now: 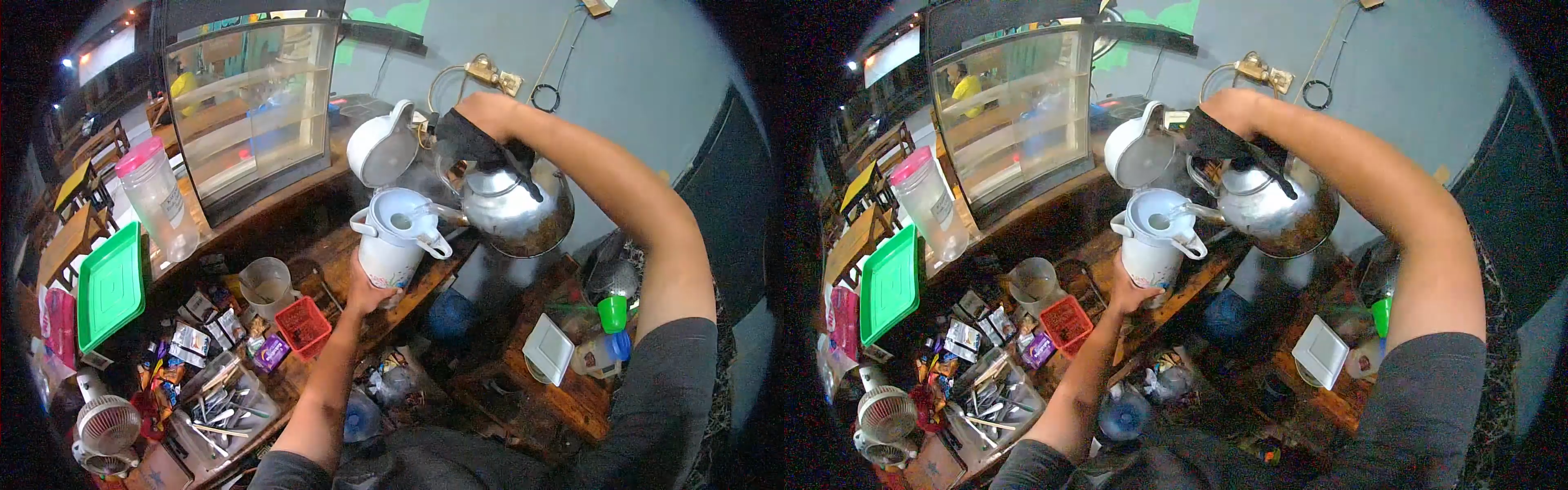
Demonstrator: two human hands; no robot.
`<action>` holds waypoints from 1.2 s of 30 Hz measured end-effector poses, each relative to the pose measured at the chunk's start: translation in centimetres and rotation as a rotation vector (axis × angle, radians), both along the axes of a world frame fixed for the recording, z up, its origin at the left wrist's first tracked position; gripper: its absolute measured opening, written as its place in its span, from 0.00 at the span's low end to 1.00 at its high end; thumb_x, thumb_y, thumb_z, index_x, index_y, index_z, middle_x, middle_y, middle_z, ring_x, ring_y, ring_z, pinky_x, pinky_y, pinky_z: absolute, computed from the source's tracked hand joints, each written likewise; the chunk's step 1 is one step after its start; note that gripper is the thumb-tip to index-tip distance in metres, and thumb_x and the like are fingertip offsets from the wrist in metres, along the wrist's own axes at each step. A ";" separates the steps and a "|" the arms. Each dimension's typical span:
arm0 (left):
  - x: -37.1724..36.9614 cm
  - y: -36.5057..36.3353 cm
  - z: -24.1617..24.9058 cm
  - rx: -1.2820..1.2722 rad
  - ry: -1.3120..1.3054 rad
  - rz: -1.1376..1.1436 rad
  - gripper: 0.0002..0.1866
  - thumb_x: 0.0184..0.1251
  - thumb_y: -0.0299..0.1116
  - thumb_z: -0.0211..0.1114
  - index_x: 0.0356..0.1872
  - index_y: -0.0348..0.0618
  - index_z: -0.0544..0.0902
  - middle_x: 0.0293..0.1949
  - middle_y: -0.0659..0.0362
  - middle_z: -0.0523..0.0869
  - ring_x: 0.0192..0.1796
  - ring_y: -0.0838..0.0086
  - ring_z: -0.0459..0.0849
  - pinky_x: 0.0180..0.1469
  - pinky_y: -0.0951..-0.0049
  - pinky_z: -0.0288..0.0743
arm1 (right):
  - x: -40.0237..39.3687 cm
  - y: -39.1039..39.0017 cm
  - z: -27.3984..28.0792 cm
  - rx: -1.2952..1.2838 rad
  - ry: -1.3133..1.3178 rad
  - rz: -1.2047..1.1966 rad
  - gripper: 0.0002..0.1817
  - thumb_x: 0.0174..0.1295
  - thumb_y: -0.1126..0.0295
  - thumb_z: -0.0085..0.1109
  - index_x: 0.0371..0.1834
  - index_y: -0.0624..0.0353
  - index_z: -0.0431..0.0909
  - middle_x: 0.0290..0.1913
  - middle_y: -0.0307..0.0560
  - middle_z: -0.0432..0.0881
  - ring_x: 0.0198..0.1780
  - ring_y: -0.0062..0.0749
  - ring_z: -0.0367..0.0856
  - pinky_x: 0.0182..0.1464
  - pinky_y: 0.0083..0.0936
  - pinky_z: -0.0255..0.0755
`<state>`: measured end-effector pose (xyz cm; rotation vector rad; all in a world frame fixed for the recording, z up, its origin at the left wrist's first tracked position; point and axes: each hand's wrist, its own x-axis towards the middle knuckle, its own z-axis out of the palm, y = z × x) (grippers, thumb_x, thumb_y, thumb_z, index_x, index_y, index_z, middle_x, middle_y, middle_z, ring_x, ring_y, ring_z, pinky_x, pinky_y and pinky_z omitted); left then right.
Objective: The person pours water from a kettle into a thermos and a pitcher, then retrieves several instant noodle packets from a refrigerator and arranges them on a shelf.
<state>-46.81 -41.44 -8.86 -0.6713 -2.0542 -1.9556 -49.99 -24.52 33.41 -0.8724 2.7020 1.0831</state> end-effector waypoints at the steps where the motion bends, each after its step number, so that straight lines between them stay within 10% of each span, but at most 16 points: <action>1: 0.0 0.0 -0.1 0.009 0.001 -0.008 0.66 0.26 0.31 0.84 0.70 0.37 0.49 0.62 0.47 0.67 0.66 0.58 0.67 0.69 0.59 0.60 | 0.0 0.0 0.0 -0.018 0.007 -0.021 0.18 0.48 0.54 0.63 0.36 0.55 0.82 0.35 0.56 0.85 0.39 0.55 0.85 0.40 0.46 0.78; 36: -0.2 0.1 -0.3 0.047 0.015 -0.003 0.63 0.26 0.29 0.83 0.69 0.40 0.50 0.60 0.47 0.68 0.64 0.57 0.69 0.67 0.59 0.63 | -1.0 -0.6 -0.1 0.014 0.023 0.007 0.17 0.50 0.54 0.60 0.33 0.56 0.82 0.32 0.59 0.84 0.38 0.56 0.84 0.39 0.47 0.76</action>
